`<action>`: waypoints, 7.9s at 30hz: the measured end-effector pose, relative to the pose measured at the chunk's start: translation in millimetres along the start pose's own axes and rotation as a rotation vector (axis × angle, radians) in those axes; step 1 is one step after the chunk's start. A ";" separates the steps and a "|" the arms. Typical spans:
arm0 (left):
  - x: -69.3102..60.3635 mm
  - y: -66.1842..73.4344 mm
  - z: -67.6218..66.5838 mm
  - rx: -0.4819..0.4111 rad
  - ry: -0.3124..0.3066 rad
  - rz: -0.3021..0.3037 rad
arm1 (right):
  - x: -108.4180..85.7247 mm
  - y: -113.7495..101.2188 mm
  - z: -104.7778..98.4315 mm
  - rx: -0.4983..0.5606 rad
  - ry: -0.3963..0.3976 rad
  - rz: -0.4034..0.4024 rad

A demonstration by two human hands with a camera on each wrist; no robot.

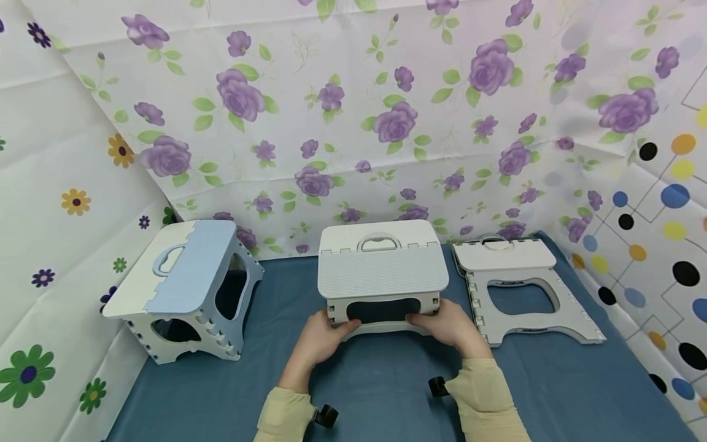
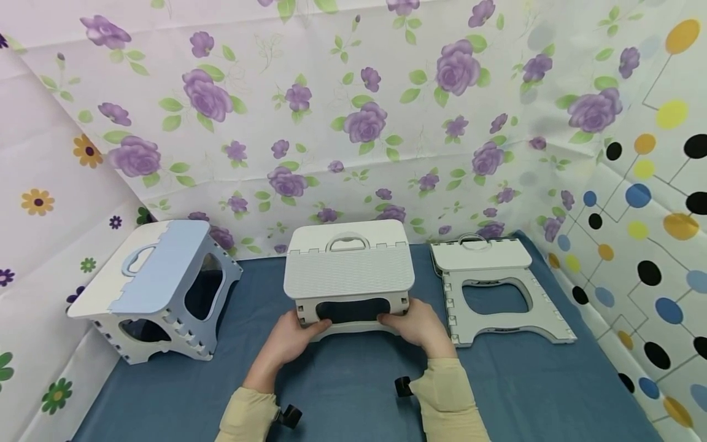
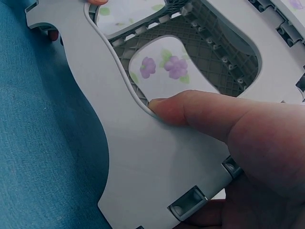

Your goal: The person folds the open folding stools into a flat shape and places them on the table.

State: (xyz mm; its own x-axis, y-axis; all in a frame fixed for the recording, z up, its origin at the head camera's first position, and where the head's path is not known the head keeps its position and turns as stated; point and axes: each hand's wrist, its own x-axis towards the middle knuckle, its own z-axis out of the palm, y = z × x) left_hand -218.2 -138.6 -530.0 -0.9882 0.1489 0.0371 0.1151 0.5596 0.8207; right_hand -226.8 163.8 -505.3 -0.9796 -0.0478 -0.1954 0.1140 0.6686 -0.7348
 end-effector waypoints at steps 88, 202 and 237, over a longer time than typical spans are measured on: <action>0.5 -1.3 -1.3 -0.024 -0.016 -0.041 | -3.2 -3.2 -2.5 -0.007 -0.028 0.002; 3.0 -3.9 0.3 0.000 -0.020 -0.048 | -0.4 -4.4 -2.3 -0.003 -0.019 0.005; 1.5 3.2 -3.2 0.001 -0.021 -0.063 | 0.5 -1.0 1.3 0.027 0.008 -0.004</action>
State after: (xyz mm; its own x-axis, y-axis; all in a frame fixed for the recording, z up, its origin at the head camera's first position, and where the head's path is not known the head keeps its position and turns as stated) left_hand -219.6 -139.2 -525.5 -0.9911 0.1305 -0.0268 0.0529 0.5697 0.8202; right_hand -227.2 162.1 -505.5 -0.9813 -0.0446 -0.1874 0.1144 0.6479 -0.7531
